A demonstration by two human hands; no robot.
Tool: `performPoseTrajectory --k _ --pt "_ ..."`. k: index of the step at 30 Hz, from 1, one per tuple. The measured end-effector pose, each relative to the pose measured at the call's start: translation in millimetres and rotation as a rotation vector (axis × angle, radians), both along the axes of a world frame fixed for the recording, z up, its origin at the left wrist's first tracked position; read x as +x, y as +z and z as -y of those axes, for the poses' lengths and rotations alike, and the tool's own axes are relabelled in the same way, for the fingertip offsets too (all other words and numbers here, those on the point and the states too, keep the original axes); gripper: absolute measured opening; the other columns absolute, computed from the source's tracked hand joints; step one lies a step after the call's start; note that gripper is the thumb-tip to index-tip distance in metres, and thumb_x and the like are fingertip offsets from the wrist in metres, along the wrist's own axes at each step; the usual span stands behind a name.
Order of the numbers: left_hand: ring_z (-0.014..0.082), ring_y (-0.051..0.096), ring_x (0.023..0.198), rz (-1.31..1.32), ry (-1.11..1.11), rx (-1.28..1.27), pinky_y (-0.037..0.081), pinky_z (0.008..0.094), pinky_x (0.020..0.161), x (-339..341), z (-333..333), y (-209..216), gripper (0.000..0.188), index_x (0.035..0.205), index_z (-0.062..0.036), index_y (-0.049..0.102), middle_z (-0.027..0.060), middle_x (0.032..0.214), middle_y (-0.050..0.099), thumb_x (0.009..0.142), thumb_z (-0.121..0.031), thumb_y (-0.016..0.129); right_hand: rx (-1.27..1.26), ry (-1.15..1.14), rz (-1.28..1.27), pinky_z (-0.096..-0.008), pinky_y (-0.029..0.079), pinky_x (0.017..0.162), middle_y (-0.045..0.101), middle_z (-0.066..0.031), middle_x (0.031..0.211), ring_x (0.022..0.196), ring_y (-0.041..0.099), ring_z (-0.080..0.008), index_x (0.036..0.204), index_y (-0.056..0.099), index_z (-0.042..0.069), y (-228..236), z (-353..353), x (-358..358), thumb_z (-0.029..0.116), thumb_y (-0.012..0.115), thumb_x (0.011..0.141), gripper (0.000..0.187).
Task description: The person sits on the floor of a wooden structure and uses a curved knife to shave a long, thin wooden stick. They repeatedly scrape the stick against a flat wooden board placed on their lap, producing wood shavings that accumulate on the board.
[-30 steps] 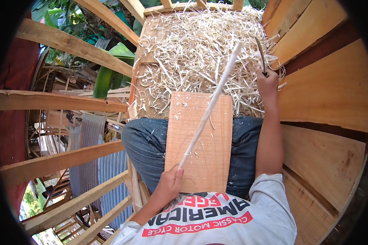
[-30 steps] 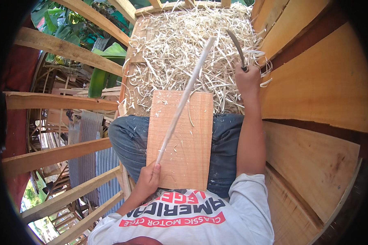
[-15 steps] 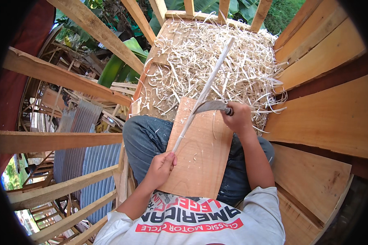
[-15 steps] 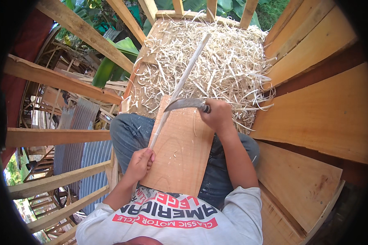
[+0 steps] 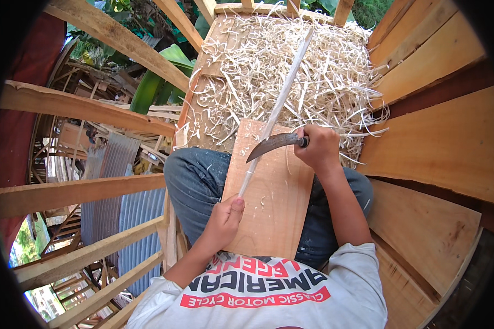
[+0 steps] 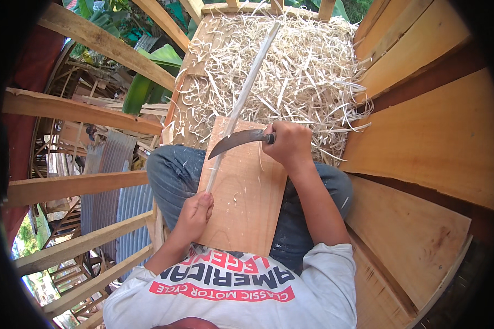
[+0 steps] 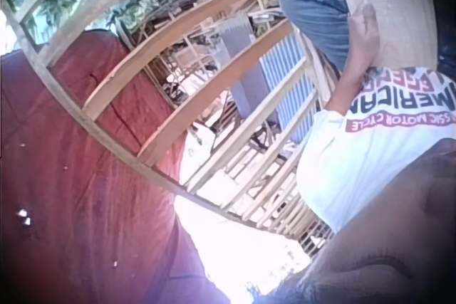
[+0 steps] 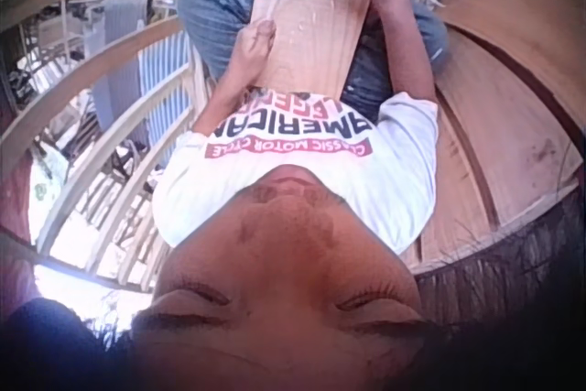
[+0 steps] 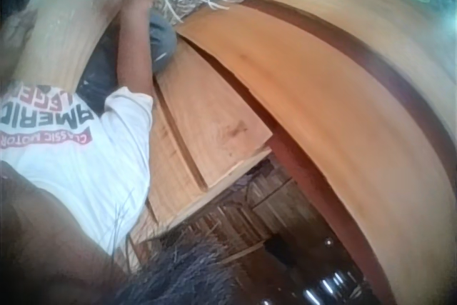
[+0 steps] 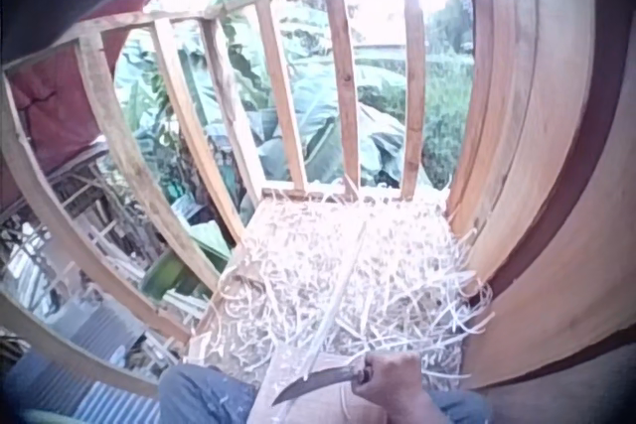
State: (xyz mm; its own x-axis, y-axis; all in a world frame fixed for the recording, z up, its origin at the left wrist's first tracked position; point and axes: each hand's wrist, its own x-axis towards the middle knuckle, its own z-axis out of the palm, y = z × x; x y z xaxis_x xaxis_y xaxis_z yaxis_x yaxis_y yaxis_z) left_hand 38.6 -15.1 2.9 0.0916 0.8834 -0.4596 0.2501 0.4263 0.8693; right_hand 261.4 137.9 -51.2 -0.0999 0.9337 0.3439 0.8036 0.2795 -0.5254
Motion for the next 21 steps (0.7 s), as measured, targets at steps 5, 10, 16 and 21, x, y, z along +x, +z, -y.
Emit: performPoseTrajectory --k 5,10,16,21 --pt "0.0069 0.032 0.055 -0.098 -0.018 0.018 0.031 0.0274 0.049 7.4 2.0 7.2 0.038 0.076 -0.0003 0.045 0.0011 0.057 0.034 0.1 -0.029 0.038 0.035 -0.08 0.005 -0.0376 0.046 0.049 0.058 -0.0105 0.054 0.049 0.058 -0.0283 0.059 0.062 0.007 -2.0 -3.3 10.5 0.018 0.064 0.068 0.014" --pt "0.0065 0.033 0.054 -0.126 -0.105 0.053 0.03 0.0259 0.048 18.4 11.7 12.3 0.038 0.074 -0.0016 0.045 -0.0012 0.057 0.035 0.1 -0.029 0.038 -0.186 -0.296 -0.176 -0.0386 0.043 0.049 0.056 -0.0148 0.053 0.049 0.057 -0.0299 0.061 0.064 0.004 -2.5 -21.5 37.3 0.02 0.062 0.075 0.021" --pt "0.0033 0.031 0.049 -0.002 -0.026 0.068 0.026 0.0214 0.043 3.3 3.8 0.0 0.037 0.073 -0.0069 0.044 -0.0054 0.057 0.035 0.1 -0.033 0.039 -0.24 -0.322 -0.258 -0.0408 0.042 0.05 0.052 -0.0182 0.05 0.049 0.055 -0.0329 0.065 0.062 -0.002 5.4 -25.9 54.9 0.025 0.063 0.077 0.03" --pt "0.0016 0.025 0.048 0.26 0.122 -0.169 0.021 0.0185 0.041 -10.7 -16.8 11.8 0.037 0.073 -0.01 0.041 -0.0073 0.058 0.03 0.1 -0.034 0.036 -0.142 -0.013 -0.133 -0.0409 0.044 0.05 0.054 -0.0147 0.051 0.049 0.056 -0.0318 0.061 0.063 0.002 5.0 -3.9 15.9 0.025 0.063 0.078 0.029"
